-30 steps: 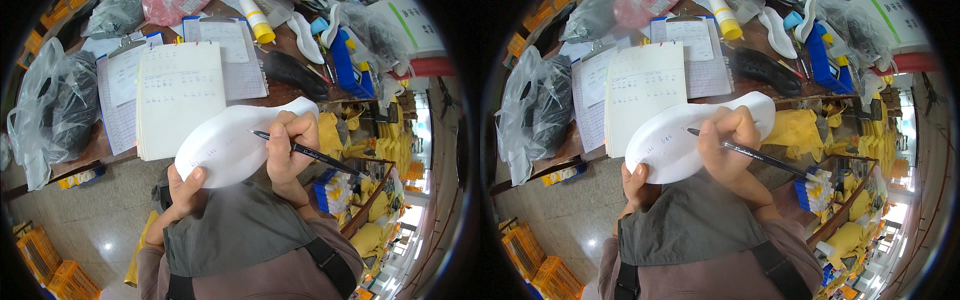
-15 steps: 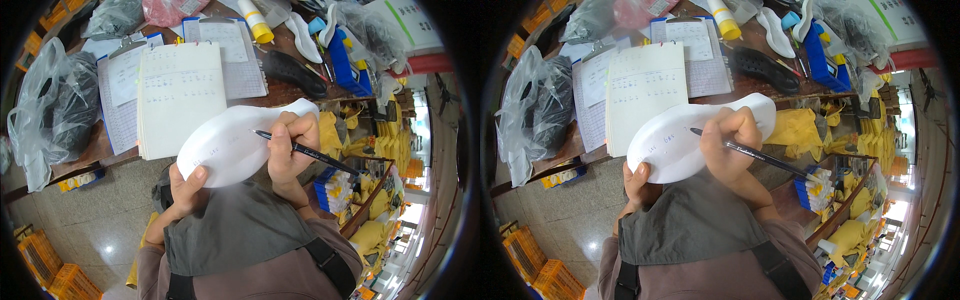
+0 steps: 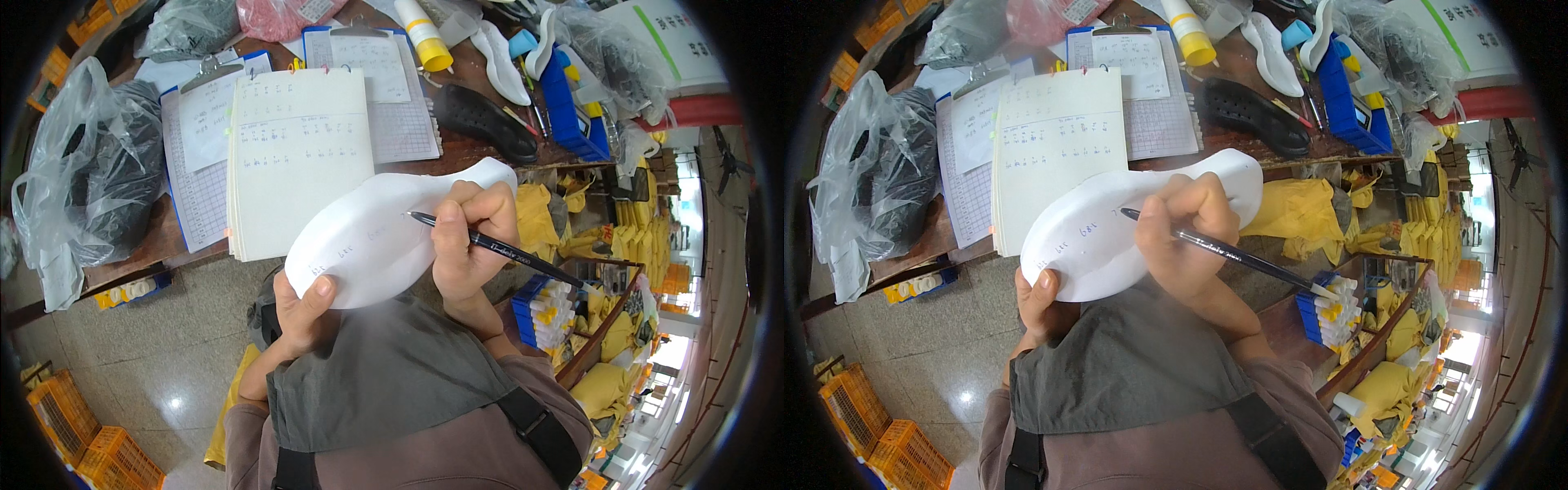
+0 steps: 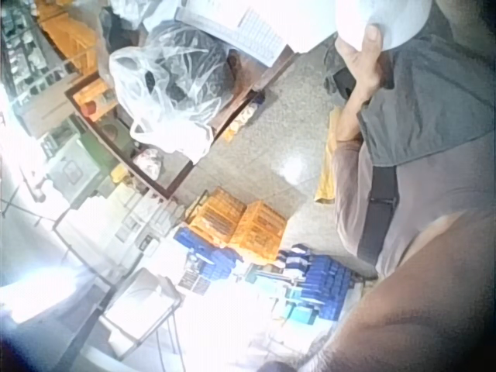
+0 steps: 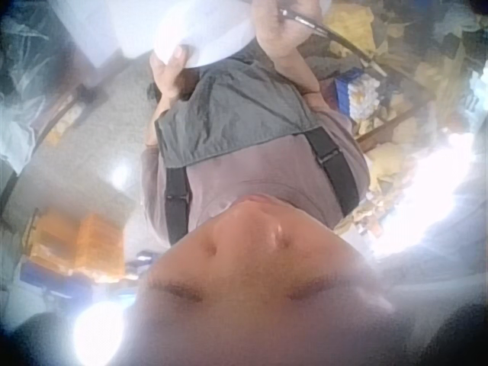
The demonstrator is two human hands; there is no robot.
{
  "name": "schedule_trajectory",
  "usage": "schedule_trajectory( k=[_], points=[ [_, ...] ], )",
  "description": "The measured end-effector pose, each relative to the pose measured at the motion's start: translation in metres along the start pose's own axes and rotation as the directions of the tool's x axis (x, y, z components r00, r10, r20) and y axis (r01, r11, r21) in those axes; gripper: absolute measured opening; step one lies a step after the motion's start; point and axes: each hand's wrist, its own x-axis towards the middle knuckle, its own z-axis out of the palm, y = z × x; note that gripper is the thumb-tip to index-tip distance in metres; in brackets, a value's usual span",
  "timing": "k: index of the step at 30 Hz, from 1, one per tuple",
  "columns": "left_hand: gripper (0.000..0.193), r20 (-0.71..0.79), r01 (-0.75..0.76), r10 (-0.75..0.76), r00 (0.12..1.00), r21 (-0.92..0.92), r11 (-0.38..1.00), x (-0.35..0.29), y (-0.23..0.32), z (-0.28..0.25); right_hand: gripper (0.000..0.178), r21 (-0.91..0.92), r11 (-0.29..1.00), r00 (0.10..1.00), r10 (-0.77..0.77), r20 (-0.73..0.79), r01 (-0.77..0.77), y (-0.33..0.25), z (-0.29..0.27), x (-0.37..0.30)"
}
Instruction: The person picks up a white shoe insole, weighs it on a digital scale, and writes numbers on it with a pen. They then move to a machine with a touchscreen, interact with the screen, and continue writing on the insole.
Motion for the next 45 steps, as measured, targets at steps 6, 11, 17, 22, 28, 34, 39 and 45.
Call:
schedule_trajectory(
  k=[6,11,17,22,28,34,39,45],
  points=[
    [0.068,-0.005,0.003,-0.003,1.000,-0.018,1.000,0.000,-0.001,0.000,0.026,0.083,0.996,0.999,0.047,-0.015,-0.046,-0.002,0.001,0.000],
    [0.069,-0.011,0.003,-0.003,1.000,0.013,1.000,0.000,-0.001,0.000,0.027,0.112,0.992,0.996,0.066,-0.052,-0.060,-0.003,0.001,0.000],
    [0.067,-0.003,0.015,-0.015,1.000,0.003,1.000,0.001,-0.003,0.001,0.026,0.099,0.995,0.998,0.037,-0.048,-0.032,0.001,-0.003,0.001],
    [0.066,0.009,0.008,-0.008,1.000,0.009,1.000,0.002,-0.004,0.002,0.027,0.104,0.994,0.998,0.028,-0.058,-0.022,0.002,-0.004,0.001],
    [0.066,0.010,0.011,-0.012,1.000,0.023,1.000,0.003,-0.004,0.003,0.025,0.091,0.995,0.997,0.043,-0.059,-0.038,0.002,-0.005,0.000],
    [0.069,-0.014,0.031,-0.031,0.999,0.049,0.998,0.004,-0.005,0.003,0.025,0.208,0.974,0.985,0.115,-0.128,-0.086,0.002,-0.007,-0.003],
    [0.072,-0.036,0.067,-0.065,0.997,0.054,0.996,0.003,-0.005,0.005,0.025,0.093,0.995,0.990,0.059,-0.126,-0.048,0.004,-0.017,0.000],
    [0.072,-0.009,0.058,-0.057,0.998,0.008,0.998,0.003,-0.004,0.009,0.024,0.034,0.994,0.983,0.105,-0.152,-0.101,0.005,-0.019,-0.001]
  ],
)
